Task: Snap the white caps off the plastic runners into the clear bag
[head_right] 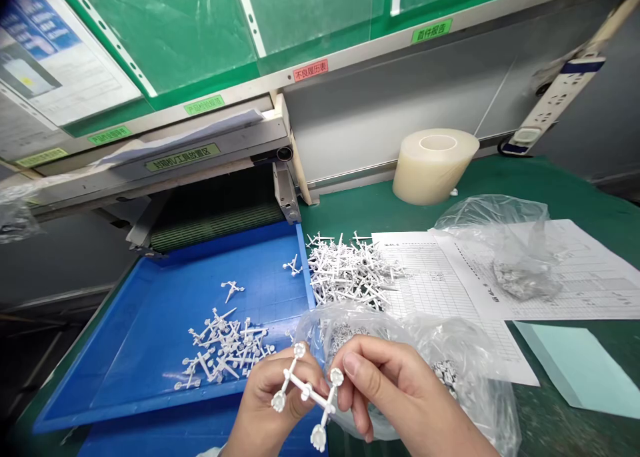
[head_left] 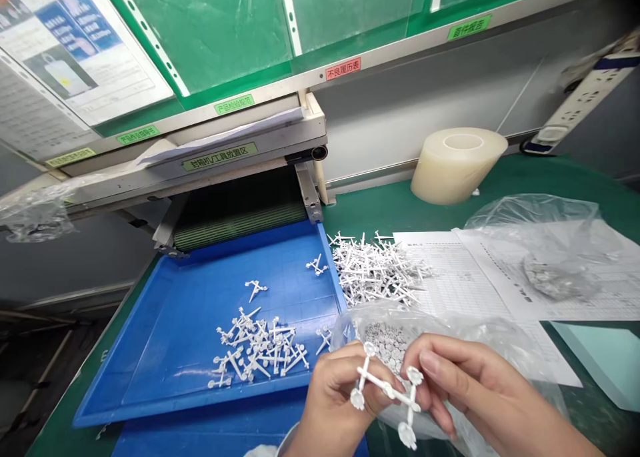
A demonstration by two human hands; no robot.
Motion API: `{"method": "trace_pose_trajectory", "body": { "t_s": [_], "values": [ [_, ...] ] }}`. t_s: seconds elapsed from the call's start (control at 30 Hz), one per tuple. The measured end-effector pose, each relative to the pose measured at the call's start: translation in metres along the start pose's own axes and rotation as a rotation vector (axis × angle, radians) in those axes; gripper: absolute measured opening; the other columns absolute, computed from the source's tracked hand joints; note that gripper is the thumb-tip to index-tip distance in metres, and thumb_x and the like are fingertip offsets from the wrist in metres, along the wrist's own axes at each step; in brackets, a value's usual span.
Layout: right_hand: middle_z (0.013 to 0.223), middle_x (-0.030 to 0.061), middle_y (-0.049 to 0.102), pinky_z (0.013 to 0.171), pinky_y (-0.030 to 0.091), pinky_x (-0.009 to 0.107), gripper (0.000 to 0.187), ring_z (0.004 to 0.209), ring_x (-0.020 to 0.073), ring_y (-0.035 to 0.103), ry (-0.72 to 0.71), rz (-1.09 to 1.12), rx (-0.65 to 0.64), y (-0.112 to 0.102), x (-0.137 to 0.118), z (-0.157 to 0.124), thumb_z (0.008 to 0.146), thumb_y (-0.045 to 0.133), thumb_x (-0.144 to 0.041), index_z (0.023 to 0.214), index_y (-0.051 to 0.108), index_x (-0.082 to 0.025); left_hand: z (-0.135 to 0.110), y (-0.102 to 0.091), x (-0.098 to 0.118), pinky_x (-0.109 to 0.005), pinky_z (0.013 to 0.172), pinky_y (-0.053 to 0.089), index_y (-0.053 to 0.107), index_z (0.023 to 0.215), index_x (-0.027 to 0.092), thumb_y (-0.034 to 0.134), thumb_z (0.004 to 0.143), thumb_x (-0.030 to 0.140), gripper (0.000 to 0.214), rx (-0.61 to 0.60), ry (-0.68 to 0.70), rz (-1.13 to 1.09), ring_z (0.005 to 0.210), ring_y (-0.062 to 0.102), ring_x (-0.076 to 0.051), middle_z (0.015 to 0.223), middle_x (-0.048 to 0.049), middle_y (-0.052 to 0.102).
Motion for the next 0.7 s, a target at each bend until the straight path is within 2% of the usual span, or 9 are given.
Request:
{"method": "trace_pose_trajectory", "body": {
  "t_s": [0.13, 0.27, 0.33, 0.37, 0.43, 0.53, 0.57, 0.63, 0.7],
  "values": [
    [0.057, -0.0036, 0.054, 0.047, 0.036, 0.018, 0.04, 0.045, 0.0053, 0.044, 0.042, 0.046, -0.024, 0.002, 0.0, 0.0, 0.077, 0.069, -0.054, 0.072, 0.064, -0.015, 0.004, -0.001, 0.009, -0.025, 0.058, 0.04, 0.074, 0.07, 0.019, 0.059, 0.085, 0.045, 0.033, -0.014, 0.092, 0.084, 0.057, 0.053, -0.014, 0.058, -0.0047, 0.065],
    [0.047, -0.0078, 0.045, 0.038, 0.026, 0.014, 0.037, 0.036, 0.0012, 0.028, 0.193, 0.231, -0.156, 0.008, 0.008, 0.002, 0.077, 0.072, -0.047, 0.067, 0.057, -0.015, 0.002, -0.004, 0.014, -0.026, 0.06, 0.041, 0.074, 0.079, 0.022, 0.057, 0.089, 0.034, 0.023, -0.036, 0.288, 0.231, 0.061, 0.054, -0.015, 0.066, -0.0057, 0.068],
    [0.046, -0.0087, 0.043, 0.036, 0.025, 0.014, 0.038, 0.036, 0.0014, 0.025, 0.223, 0.257, -0.163, 0.009, 0.01, 0.002, 0.076, 0.073, -0.048, 0.066, 0.055, -0.016, 0.0, -0.005, 0.014, -0.026, 0.06, 0.042, 0.073, 0.083, 0.023, 0.057, 0.09, 0.031, 0.02, -0.025, 0.324, 0.271, 0.061, 0.055, -0.015, 0.069, -0.0059, 0.07],
    [0.047, -0.0078, 0.044, 0.038, 0.027, 0.014, 0.038, 0.037, 0.0022, 0.028, 0.186, 0.192, -0.104, 0.007, 0.01, 0.002, 0.075, 0.072, -0.05, 0.066, 0.057, -0.016, -0.001, -0.005, 0.013, -0.026, 0.06, 0.042, 0.073, 0.084, 0.022, 0.056, 0.09, 0.031, 0.02, -0.011, 0.322, 0.272, 0.061, 0.056, -0.015, 0.068, -0.0057, 0.07],
    [0.053, -0.0036, 0.052, 0.043, 0.035, 0.018, 0.033, 0.043, 0.0064, 0.042, -0.008, -0.089, 0.082, 0.0, 0.004, -0.001, 0.077, 0.07, -0.048, 0.068, 0.063, -0.018, -0.002, -0.005, 0.011, -0.025, 0.059, 0.042, 0.072, 0.082, 0.021, 0.056, 0.09, 0.032, 0.021, 0.019, 0.286, 0.259, 0.058, 0.057, -0.014, 0.066, -0.005, 0.071],
    [0.067, -0.0003, 0.065, 0.055, 0.045, 0.022, 0.006, 0.06, 0.0144, 0.059, -0.437, -0.551, 0.273, -0.001, -0.007, -0.014, 0.082, 0.067, -0.023, 0.079, 0.071, -0.026, -0.005, -0.004, 0.005, -0.024, 0.057, 0.042, 0.071, 0.076, 0.018, 0.059, 0.088, 0.031, 0.022, 0.044, 0.186, 0.231, 0.057, 0.058, -0.014, 0.063, -0.0053, 0.07],
    [0.072, -0.0006, 0.068, 0.061, 0.048, 0.023, 0.014, 0.065, 0.016, 0.062, -0.549, -0.631, 0.308, 0.0, -0.009, -0.018, 0.081, 0.067, -0.015, 0.083, 0.071, -0.029, -0.006, -0.004, 0.002, -0.023, 0.056, 0.043, 0.072, 0.074, 0.017, 0.06, 0.088, 0.031, 0.023, 0.05, 0.147, 0.22, 0.057, 0.059, -0.014, 0.063, -0.0054, 0.069],
    [0.077, -0.0016, 0.069, 0.067, 0.05, 0.024, 0.023, 0.07, 0.0168, 0.064, -0.613, -0.629, 0.345, -0.002, -0.007, -0.021, 0.079, 0.067, -0.01, 0.087, 0.069, -0.032, -0.007, -0.004, -0.002, -0.023, 0.056, 0.043, 0.072, 0.072, 0.017, 0.061, 0.087, 0.031, 0.023, 0.064, 0.083, 0.201, 0.056, 0.059, -0.015, 0.062, -0.005, 0.069],
    [0.078, -0.0013, 0.068, 0.062, 0.051, 0.023, 0.008, 0.066, 0.0156, 0.063, -0.46, -0.392, 0.312, -0.006, 0.0, -0.014, 0.084, 0.066, -0.024, 0.086, 0.067, -0.031, -0.007, -0.007, -0.004, -0.023, 0.056, 0.043, 0.073, 0.073, 0.018, 0.062, 0.086, 0.03, 0.021, 0.097, 0.049, 0.196, 0.057, 0.059, -0.014, 0.064, -0.0044, 0.069]
  ]
}}
Point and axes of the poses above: each hand's wrist, its own z-axis towards the middle knuckle, its own y-axis out of the palm, x = y × z, the point moved 4 cm from there along z, towards the middle knuckle
